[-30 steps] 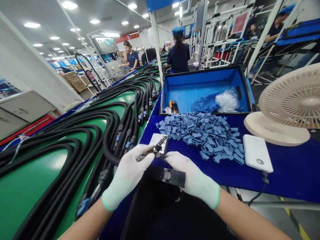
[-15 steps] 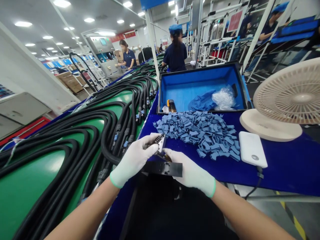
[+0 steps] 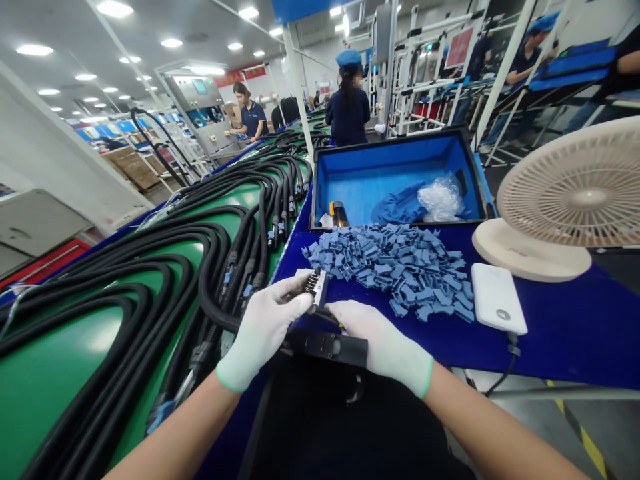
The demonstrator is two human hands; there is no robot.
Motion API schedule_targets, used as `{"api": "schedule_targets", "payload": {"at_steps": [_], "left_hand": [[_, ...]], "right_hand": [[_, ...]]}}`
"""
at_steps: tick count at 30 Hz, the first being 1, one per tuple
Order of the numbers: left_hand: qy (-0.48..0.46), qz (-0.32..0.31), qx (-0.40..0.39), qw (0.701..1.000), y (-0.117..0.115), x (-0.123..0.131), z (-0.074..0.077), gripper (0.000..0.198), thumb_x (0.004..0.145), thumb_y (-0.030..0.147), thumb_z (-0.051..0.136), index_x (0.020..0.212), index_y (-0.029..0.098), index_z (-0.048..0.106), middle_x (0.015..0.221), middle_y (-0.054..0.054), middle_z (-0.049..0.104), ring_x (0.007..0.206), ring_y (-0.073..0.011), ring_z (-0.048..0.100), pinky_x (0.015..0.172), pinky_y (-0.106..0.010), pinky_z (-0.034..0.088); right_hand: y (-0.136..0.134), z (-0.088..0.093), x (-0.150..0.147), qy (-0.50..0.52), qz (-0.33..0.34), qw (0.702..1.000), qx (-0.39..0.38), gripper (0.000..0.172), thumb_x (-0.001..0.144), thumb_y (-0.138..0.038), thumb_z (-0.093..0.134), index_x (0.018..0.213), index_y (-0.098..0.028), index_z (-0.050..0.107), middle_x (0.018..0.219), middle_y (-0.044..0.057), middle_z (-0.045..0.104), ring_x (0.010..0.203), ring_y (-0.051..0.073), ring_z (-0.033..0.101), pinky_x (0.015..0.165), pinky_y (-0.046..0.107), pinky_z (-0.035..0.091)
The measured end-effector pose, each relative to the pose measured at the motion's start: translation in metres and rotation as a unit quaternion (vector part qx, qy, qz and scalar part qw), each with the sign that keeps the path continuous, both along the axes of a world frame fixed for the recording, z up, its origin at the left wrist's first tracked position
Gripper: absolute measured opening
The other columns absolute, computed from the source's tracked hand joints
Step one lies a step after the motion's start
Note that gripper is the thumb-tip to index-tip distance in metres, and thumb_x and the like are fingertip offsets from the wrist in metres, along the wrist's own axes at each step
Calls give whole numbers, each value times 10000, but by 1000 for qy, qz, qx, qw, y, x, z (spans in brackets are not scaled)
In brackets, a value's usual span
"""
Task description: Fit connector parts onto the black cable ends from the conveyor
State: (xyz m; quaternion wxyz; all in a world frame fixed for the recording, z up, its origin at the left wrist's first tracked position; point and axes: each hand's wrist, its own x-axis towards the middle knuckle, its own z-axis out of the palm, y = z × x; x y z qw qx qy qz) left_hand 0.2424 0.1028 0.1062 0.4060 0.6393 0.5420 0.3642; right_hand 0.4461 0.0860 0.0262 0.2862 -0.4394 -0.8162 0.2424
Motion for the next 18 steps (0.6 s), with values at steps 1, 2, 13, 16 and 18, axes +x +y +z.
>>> {"api": "schedule_targets", "payload": {"at_steps": [1,2,13,16,18], "left_hand": [[-23,6,0,1000,0,0,0,512,859,410,743,1317,186,698,1330,-66,701,1237,-317,646,1120,-430,484],[-38,13,1,999,0,1,1,516,858,409,748,1317,180,696,1333,-71,699,1234,-317,647,1102,-422,501],[114,-173,117,971,-10,-17,-10,266,897,226,712,1151,272,777,1181,-34,744,1125,-241,680,1051,-370,521],[152,-225,168,948,-10,-17,-17,295,935,180,658,1198,276,752,1180,-57,720,1095,-222,677,998,-361,547],[175,-223,204,937,-12,-16,-18,301,953,169,632,1216,274,736,1164,-69,706,1051,-212,680,937,-348,569]], "right_hand": [[-2,1,5,-30,-23,999,-1,293,849,-189,653,1140,-206,668,1041,100,711,944,266,649,841,357,505],[-2,1,8,-61,-55,997,0,339,854,-148,625,1190,-186,657,1078,126,702,995,283,641,880,384,502],[-20,15,13,338,9,907,-251,440,776,-135,727,1196,-233,638,1063,17,685,899,190,649,833,342,531],[-19,15,4,373,1,891,-258,597,732,-72,726,1287,-240,586,1156,25,662,1029,201,632,923,348,507],[-18,16,-3,395,0,878,-270,732,711,-53,726,1384,-256,522,1179,27,636,1019,191,620,904,334,511]]}}
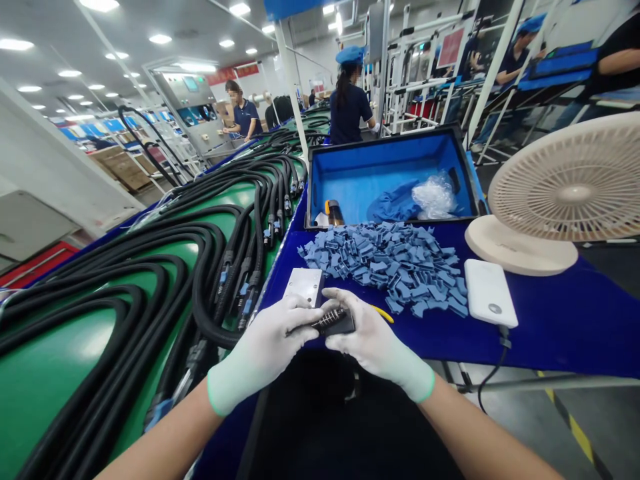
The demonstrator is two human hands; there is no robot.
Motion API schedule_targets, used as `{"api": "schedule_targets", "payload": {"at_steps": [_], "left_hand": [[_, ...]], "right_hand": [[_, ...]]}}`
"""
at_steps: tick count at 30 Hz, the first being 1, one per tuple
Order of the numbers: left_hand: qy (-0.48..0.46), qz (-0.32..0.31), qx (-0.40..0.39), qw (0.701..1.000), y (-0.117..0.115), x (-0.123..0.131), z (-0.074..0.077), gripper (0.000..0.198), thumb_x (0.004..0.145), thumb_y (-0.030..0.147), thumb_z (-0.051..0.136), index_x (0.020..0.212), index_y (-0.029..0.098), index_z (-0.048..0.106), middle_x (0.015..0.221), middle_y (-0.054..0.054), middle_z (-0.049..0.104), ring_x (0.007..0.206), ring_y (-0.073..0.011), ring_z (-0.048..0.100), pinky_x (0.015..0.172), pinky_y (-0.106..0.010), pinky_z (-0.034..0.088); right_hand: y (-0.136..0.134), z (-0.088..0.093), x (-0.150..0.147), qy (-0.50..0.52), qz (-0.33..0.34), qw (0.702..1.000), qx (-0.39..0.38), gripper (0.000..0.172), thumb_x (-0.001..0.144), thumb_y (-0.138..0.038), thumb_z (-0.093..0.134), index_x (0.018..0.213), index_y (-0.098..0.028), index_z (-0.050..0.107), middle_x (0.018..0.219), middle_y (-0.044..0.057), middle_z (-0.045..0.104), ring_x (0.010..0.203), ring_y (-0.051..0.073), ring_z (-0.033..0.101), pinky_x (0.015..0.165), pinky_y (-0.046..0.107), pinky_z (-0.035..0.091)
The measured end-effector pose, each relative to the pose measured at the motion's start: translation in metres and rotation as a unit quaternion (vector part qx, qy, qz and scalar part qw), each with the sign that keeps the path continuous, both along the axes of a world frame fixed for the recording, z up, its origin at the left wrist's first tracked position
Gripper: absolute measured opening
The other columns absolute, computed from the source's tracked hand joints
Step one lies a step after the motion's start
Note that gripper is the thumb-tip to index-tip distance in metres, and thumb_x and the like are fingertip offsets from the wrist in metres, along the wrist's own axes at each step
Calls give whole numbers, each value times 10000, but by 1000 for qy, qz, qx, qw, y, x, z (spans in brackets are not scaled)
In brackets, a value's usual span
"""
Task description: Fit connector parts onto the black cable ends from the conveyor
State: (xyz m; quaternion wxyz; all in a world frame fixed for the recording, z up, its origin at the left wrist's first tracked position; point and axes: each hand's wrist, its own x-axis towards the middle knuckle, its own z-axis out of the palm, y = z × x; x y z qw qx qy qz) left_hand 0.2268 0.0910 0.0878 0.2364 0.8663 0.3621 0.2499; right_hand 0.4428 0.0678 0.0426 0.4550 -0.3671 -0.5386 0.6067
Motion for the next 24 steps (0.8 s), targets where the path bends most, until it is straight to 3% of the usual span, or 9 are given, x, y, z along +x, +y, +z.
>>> {"api": "schedule_targets", "payload": {"at_steps": [4,7,10,13,16,18,21,22,24], "left_hand": [[28,-33,91,995,-6,1,2,282,975,146,578,1193,239,731,1035,-82,693,915,-194,670,796,-319,578],[33,-83,106,990,-6,-1,2,341,968,94,541,1210,247,725,1022,-82,690,924,-189,657,812,-321,568],[-15,-40,-20,999,4,-2,2,417,898,141,660,1290,279,690,1119,-68,695,1031,-218,663,908,-368,568],[-46,18,-220,974,18,0,4,827,694,165,806,1467,284,538,1181,-40,673,1093,-258,666,955,-404,565],[-36,18,-277,960,25,2,8,990,555,136,834,1482,275,517,1193,-29,676,1097,-279,670,968,-401,553],[-26,55,-205,977,19,3,11,854,573,170,843,1390,268,613,1131,-27,702,1039,-274,682,934,-388,556],[-18,127,-69,989,-3,4,9,330,726,289,811,1055,268,787,932,-31,734,900,-258,692,868,-371,556],[-23,145,-71,987,-12,3,6,174,770,318,789,937,274,804,881,-33,738,865,-257,692,848,-366,558],[-113,179,-171,962,-27,2,-4,83,796,347,779,825,271,797,843,-49,746,839,-275,697,797,-376,577]], "right_hand": [[2,4,-9,77,45,995,-52,869,660,-27,724,1449,-277,461,1149,24,604,850,157,609,718,286,521],[3,5,-10,106,80,988,-78,863,612,-20,757,1400,-251,490,1146,38,627,835,175,640,725,314,549],[-1,7,-11,95,59,991,-71,699,622,-52,767,1268,-229,564,1096,36,657,828,191,658,734,341,567],[-10,12,-13,57,18,998,-26,512,645,-51,739,1116,-216,625,1070,31,682,930,207,658,770,322,558],[-14,16,-14,60,25,998,-20,490,628,-41,731,1077,-216,641,1083,32,692,975,211,655,773,305,552],[-12,15,-13,70,8,997,-41,479,606,-53,747,1047,-210,646,1053,32,693,915,201,659,728,296,553],[-8,6,-16,121,-82,987,-72,440,590,-77,767,992,-194,632,969,31,702,818,191,670,729,325,573],[-9,2,-19,152,-118,978,-79,439,605,-92,769,1004,-196,621,970,34,709,807,193,680,762,353,586],[-17,-6,-30,204,-172,960,-88,459,646,-129,773,1062,-206,597,1024,50,723,812,206,701,827,411,598]]}}
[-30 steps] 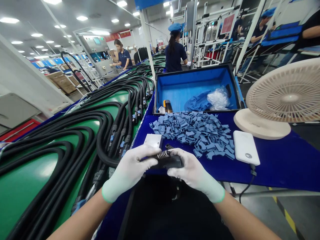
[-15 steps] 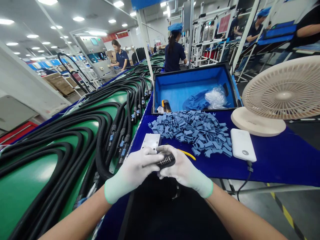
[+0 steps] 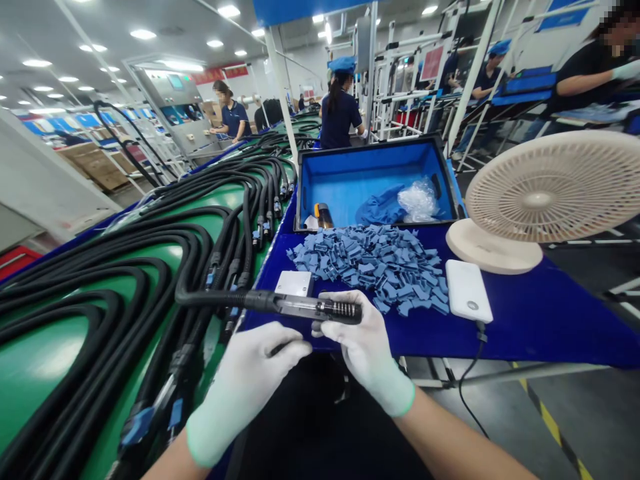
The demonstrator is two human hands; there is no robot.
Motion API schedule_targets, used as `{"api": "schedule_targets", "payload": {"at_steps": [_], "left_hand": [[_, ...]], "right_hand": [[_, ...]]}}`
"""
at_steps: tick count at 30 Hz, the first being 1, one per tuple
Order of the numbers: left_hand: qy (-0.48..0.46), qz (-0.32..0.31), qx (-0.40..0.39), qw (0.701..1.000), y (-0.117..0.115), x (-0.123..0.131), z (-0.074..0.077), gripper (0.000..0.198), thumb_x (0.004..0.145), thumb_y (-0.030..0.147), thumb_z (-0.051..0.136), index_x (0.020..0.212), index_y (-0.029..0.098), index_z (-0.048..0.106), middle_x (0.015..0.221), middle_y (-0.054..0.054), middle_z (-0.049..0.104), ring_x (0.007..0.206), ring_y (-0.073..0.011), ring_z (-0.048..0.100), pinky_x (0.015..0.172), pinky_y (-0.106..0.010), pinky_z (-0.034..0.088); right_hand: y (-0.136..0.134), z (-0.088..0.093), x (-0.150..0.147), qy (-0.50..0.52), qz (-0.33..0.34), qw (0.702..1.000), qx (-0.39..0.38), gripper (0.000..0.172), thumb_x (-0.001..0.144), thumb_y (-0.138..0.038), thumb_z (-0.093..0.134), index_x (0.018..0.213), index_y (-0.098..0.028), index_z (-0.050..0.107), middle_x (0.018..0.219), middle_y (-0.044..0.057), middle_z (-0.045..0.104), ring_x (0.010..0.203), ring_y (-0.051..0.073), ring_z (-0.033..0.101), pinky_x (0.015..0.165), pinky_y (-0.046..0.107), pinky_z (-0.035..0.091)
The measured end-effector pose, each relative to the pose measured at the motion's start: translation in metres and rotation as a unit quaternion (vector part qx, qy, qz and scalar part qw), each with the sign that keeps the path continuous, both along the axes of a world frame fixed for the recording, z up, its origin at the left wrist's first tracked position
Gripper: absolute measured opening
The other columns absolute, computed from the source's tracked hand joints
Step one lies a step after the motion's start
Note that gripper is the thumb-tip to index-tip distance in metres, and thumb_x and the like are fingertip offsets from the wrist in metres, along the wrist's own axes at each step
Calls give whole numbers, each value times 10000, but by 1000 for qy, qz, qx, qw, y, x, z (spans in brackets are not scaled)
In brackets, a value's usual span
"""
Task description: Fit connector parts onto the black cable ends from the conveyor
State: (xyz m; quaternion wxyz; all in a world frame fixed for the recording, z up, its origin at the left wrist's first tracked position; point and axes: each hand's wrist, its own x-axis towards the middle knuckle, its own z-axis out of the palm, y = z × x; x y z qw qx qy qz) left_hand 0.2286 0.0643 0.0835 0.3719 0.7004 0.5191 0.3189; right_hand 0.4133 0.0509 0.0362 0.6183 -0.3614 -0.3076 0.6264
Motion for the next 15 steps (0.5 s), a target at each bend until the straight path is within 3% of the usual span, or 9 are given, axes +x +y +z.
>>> {"api": "schedule_targets", "payload": {"at_steps": [2,3,5,6,8,10,11,13,15], "left_hand": [[-159,66,-90,981,-6,-3,-11,181,851,419,722,931,269,783,911,-71,747,876,-288,698,767,-396,599],[-233,97,-109,961,-6,-6,-14,239,888,453,672,1005,266,763,942,-77,735,886,-274,693,762,-394,606],[-351,138,-112,919,-1,-12,-16,263,939,442,612,1093,256,717,901,-55,676,790,-193,656,722,-328,599],[-393,150,-112,900,2,-15,-14,236,943,404,622,1098,245,703,828,-26,620,693,-142,601,668,-273,576],[-454,163,-118,868,10,-23,-7,201,896,308,709,1070,208,692,691,31,465,544,-79,438,541,-198,489],[-443,160,-108,875,16,-29,2,212,864,275,753,1049,194,685,632,58,359,498,-72,338,472,-194,418],[-418,155,-95,890,20,-30,6,210,857,272,763,1036,195,684,619,60,342,493,-78,329,463,-206,406],[-371,143,-56,916,30,-30,12,186,846,260,771,998,200,682,603,57,349,489,-89,344,468,-230,400],[-338,127,-6,933,45,-26,18,189,837,254,771,995,198,682,595,53,378,483,-93,360,476,-245,394]], "right_hand": [[-13,-7,-11,11,24,1000,-12,508,659,-168,804,1117,-222,591,1054,50,728,832,218,709,825,419,600],[-20,-9,-15,-10,77,997,-8,535,654,-193,833,1136,-228,604,1043,43,731,836,220,707,798,401,598],[-29,-12,-10,-131,191,972,47,525,668,-278,879,1143,-239,659,1003,26,736,839,215,695,767,362,576],[-30,-13,-2,-225,207,948,88,447,719,-331,863,1120,-241,689,990,25,738,851,212,688,782,353,559],[-25,-15,26,-451,122,871,150,212,890,-386,719,1031,-227,727,981,44,736,885,210,673,842,356,515],[-12,-18,59,-647,-23,755,106,212,997,-315,541,960,-201,716,960,78,718,869,214,664,815,355,484],[-5,-20,74,-719,-55,690,64,224,1001,-280,508,937,-193,703,953,90,709,843,221,666,762,351,475],[9,-26,93,-805,-61,590,-2,205,983,-258,506,890,-188,675,903,95,689,772,237,673,659,338,441],[18,-31,99,-842,-38,538,-27,181,969,-269,521,872,-190,651,853,85,674,723,249,682,611,327,411]]}}
